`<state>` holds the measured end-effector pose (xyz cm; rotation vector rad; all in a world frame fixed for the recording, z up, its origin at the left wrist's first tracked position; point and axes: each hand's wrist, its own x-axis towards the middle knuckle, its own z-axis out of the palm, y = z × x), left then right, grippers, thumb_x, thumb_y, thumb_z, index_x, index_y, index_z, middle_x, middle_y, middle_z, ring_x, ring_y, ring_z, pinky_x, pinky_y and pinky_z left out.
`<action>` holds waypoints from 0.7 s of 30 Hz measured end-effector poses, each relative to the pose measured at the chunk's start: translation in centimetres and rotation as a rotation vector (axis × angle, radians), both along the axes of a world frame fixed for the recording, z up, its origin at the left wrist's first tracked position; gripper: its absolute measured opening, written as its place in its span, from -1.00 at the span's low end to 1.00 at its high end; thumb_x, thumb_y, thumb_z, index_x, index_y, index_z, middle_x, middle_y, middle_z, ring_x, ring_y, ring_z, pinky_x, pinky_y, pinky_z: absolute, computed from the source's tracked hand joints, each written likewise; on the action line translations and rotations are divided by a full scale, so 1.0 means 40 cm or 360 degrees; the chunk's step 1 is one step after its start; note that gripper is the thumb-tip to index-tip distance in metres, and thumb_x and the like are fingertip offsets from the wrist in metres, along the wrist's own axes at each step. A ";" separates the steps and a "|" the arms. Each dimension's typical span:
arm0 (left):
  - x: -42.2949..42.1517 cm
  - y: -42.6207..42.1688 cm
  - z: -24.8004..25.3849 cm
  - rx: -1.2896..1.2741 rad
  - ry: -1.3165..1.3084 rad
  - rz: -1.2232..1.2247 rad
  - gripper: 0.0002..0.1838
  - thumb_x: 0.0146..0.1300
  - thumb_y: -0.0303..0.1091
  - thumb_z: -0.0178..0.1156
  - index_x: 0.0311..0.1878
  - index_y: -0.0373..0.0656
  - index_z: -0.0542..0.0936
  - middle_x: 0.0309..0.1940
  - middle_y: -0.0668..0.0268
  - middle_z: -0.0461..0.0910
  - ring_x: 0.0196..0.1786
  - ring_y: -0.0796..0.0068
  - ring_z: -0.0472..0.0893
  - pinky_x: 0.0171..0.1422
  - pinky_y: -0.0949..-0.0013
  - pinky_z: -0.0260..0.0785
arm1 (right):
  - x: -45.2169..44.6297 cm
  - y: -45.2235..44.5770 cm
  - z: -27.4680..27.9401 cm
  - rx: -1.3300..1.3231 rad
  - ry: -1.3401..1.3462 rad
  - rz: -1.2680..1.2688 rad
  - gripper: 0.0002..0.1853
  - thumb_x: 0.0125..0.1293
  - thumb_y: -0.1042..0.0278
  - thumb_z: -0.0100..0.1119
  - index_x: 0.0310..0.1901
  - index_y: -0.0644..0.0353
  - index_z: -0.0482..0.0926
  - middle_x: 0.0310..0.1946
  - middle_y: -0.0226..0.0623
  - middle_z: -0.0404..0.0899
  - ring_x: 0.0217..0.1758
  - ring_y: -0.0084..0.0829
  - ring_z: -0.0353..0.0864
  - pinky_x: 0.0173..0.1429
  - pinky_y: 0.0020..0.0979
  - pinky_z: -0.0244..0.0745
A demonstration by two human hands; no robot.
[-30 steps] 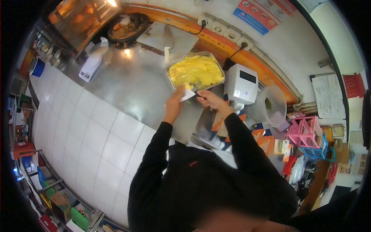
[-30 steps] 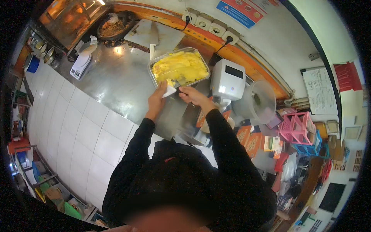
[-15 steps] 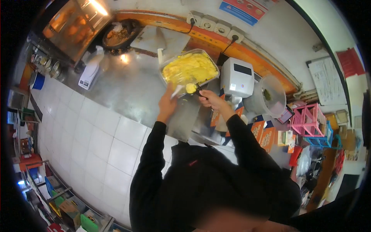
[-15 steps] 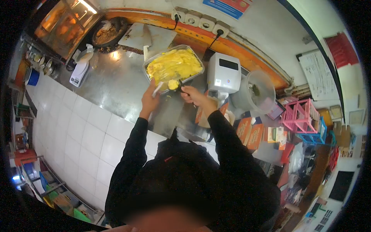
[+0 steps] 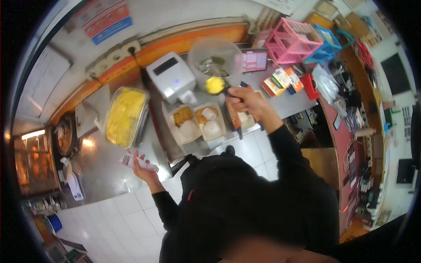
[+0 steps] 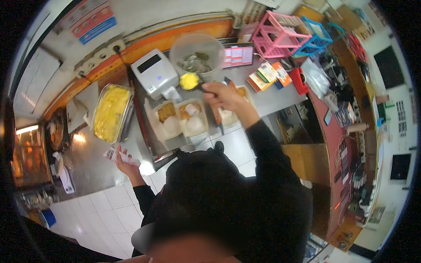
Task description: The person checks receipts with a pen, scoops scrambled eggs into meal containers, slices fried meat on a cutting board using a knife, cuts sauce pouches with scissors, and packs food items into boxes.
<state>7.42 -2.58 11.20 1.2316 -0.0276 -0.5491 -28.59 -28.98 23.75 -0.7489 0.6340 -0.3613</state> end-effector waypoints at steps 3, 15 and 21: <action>-0.061 -0.023 0.014 0.0023 0.0024 -0.0078 -0.48 0.36 -0.22 0.03 0.36 -0.10 0.30 0.14 0.28 0.49 -0.14 0.51 0.46 -0.32 0.51 0.26 | -0.264 -0.023 0.000 -0.0189 0.0251 -0.0465 -0.83 0.45 0.19 -0.06 -0.30 -0.01 0.30 -0.60 -0.62 0.25 -0.72 -0.77 0.00 -0.68 -0.61 -0.16; -0.348 -0.213 0.152 0.0086 -0.0148 -0.0327 -0.49 0.37 -0.17 0.05 0.35 -0.04 0.31 -0.01 0.33 0.51 -0.24 0.57 0.47 -0.37 0.49 0.33 | -0.650 0.061 -0.489 -0.1751 0.2076 0.0027 -0.54 0.36 0.25 -0.01 0.29 -0.07 0.30 -0.43 -0.20 0.56 -0.32 -0.18 0.62 -0.23 -0.19 0.50; -0.338 -0.161 0.178 0.0190 -0.0046 -0.0060 -0.44 0.34 -0.12 0.08 0.36 -0.05 0.28 0.08 0.32 0.50 -0.09 0.49 0.42 -0.30 0.47 0.27 | -0.656 0.041 -0.522 -0.1043 0.1492 -0.0585 -0.64 0.40 0.20 -0.04 0.20 -0.07 0.27 -0.49 -0.28 0.48 -0.52 -0.30 0.50 -0.45 -0.32 0.37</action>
